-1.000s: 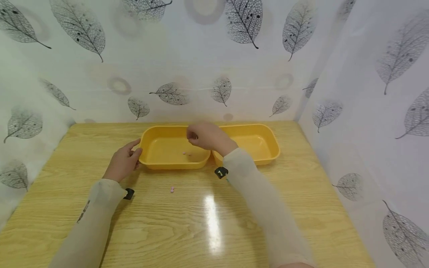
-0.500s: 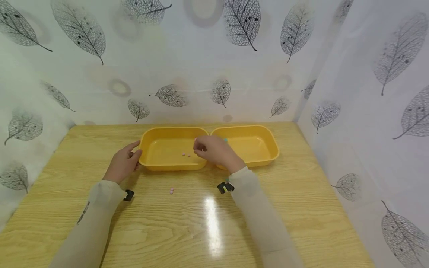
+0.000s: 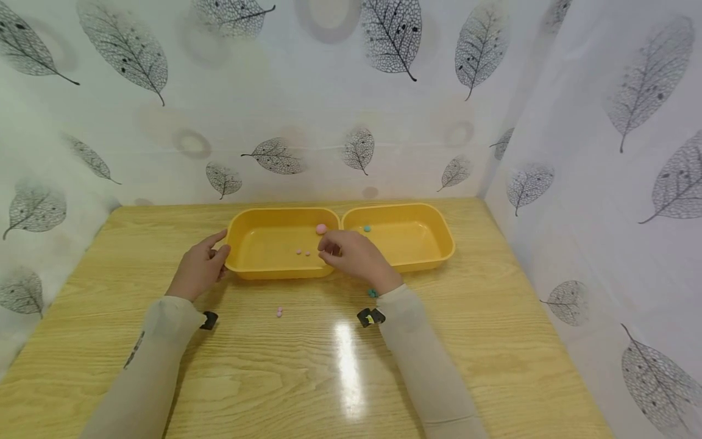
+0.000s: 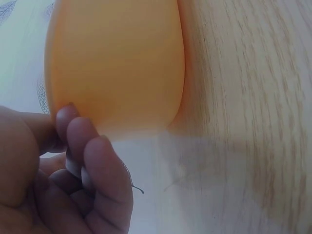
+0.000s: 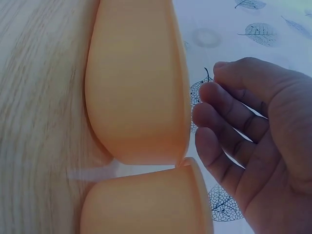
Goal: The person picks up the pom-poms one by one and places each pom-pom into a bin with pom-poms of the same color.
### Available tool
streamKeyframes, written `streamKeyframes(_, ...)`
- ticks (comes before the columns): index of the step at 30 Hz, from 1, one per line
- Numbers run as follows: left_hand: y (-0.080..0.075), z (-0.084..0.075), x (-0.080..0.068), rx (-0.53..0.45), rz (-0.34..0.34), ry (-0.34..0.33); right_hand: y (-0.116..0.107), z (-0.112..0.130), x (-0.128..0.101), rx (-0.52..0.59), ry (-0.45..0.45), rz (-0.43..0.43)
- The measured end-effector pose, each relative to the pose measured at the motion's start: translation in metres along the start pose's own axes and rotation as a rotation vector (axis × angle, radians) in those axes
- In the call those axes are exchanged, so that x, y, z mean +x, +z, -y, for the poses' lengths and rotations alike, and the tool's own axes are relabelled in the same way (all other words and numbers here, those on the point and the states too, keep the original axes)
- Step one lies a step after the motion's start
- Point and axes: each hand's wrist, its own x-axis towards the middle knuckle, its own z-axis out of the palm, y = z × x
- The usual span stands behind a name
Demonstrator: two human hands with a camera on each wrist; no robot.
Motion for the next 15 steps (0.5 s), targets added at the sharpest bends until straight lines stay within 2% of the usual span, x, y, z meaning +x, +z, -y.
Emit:
streamKeyframes(9, -0.0003, 0.0035, 0.0026, 0.007, -0.007, -0.001, -0.0034, 0.0039, -0.0013, -0.014, -0.010, 0.004)
streamKeyframes(15, 0.0000, 0.0034, 0.0026, 0.006, 0.003, -0.004, 0.0002, 0.0054, -0.0007, 0.018, -0.035, 0.020)
